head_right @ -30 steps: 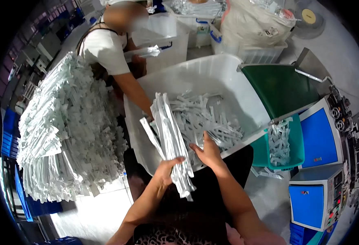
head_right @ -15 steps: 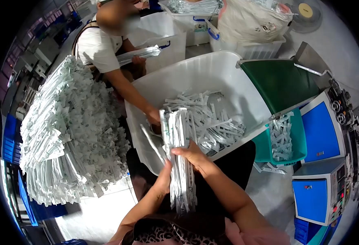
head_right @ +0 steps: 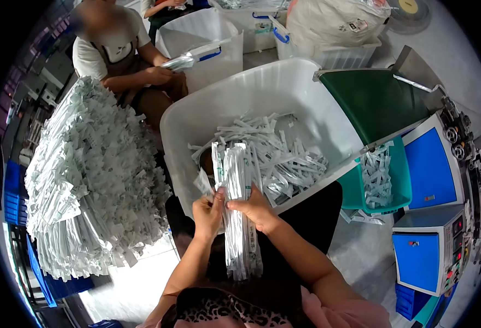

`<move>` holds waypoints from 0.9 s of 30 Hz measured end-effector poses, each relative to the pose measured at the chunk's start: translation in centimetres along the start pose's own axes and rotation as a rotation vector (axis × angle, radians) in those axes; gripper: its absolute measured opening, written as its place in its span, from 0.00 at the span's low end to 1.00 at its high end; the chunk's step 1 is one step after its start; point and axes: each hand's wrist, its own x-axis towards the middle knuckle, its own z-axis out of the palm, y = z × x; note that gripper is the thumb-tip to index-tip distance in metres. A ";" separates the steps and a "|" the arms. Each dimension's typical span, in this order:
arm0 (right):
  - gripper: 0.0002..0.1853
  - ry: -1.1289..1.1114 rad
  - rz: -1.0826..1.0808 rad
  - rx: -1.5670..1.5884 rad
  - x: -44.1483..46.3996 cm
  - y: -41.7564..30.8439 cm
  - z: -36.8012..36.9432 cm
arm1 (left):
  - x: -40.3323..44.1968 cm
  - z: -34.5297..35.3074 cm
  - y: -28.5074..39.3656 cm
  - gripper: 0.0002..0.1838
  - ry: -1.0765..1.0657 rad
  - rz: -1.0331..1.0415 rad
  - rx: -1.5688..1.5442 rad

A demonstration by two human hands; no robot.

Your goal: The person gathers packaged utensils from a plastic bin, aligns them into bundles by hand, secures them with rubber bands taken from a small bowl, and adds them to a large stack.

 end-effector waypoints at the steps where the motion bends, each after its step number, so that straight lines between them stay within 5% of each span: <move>1: 0.36 -0.014 -0.003 0.013 0.1 -0.1 0.0 | 0.5 0.5 -1.0 0.13 0.068 0.091 -0.138; 5: 0.35 -0.067 -0.020 0.066 0.4 -0.2 -1.0 | 2.4 1.1 -1.5 0.12 0.116 -0.082 -0.564; 12: 0.31 -0.079 0.046 0.136 0.2 0.2 -2.0 | 6.3 2.2 -1.3 0.10 -0.168 -0.254 -0.442; 18: 0.33 -0.116 0.033 0.159 0.1 0.2 -3.9 | 9.9 -0.3 -1.0 0.08 0.145 -0.224 -0.418; 22: 0.31 -0.110 0.027 0.241 -0.7 -0.6 -3.8 | 11.2 3.1 -5.9 0.17 -0.040 -0.175 -0.165; 24: 0.28 -0.069 -0.076 0.102 -0.5 -0.6 -3.5 | 11.2 5.1 -9.1 0.28 0.134 0.197 0.159; 26: 0.29 -0.063 -0.047 0.074 -0.5 -0.6 -3.1 | 8.3 3.8 -2.7 0.38 0.093 0.053 -0.117; 27: 0.29 -0.094 -0.029 0.041 -0.7 -0.7 -2.7 | 7.3 3.1 -1.7 0.37 -0.310 -0.096 -0.324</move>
